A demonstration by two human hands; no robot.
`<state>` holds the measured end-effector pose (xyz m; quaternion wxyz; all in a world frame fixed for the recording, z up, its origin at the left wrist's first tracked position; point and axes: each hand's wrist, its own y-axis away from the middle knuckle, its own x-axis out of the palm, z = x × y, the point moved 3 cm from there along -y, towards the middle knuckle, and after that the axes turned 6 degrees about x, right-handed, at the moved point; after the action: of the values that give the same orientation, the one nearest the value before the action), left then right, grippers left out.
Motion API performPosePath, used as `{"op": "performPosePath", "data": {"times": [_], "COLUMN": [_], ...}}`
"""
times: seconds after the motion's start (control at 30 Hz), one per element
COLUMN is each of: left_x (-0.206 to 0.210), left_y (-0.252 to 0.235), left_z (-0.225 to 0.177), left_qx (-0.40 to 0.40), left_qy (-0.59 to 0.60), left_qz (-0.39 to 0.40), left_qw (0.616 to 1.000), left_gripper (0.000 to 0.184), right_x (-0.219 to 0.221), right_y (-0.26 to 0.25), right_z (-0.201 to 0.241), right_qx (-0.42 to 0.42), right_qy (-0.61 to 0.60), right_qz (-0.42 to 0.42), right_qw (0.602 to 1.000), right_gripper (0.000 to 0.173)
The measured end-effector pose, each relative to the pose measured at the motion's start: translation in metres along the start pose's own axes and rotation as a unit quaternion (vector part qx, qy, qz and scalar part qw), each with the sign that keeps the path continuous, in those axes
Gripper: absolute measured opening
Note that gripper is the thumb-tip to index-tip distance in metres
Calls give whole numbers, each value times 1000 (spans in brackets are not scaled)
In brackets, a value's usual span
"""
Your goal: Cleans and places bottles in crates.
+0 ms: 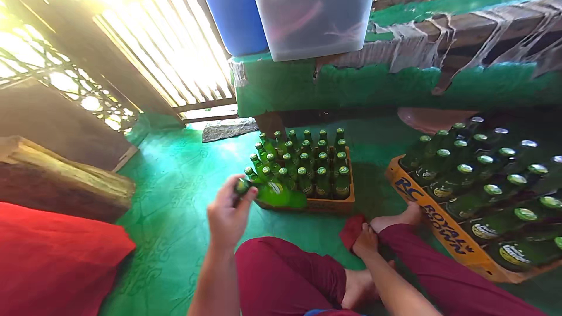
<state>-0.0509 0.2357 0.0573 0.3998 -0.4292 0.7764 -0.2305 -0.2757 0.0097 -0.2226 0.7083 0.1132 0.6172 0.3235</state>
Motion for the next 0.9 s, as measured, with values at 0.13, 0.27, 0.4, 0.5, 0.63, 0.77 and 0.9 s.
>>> {"op": "performPosePath", "data": {"times": [0.13,0.27,0.4,0.5,0.63,0.77,0.9], "left_x": [-24,2,42,71,103,132,156], "left_y": [-62,-114,-138,-139,-131,-129,-133], "left_z": [-2,23,64,101,135,169,195], "left_qx": [58,68,14,-22,-86,-236,-340], "left_qy": [-71,-96,-128,-142,-149,-162,-194], "left_qz": [-82,-100,-45,4,89,187,259], "left_qw": [992,988,991,990,981,940,883], "left_gripper": [43,43,40,38,37,41,46], "right_x": [2,5,7,7,14,15,17], "right_y": [-2,-5,-7,-8,-15,-17,-18], "right_z": [5,3,4,4,-2,0,0], "right_qx": [13,-3,4,2,-17,-24,-28], "right_qy": [8,20,47,69,58,104,104], "right_qz": [-7,-15,-4,7,1,15,4], "right_qw": [1000,1000,999,998,998,994,994], "right_gripper": [93,87,86,84,80,80,75]}}
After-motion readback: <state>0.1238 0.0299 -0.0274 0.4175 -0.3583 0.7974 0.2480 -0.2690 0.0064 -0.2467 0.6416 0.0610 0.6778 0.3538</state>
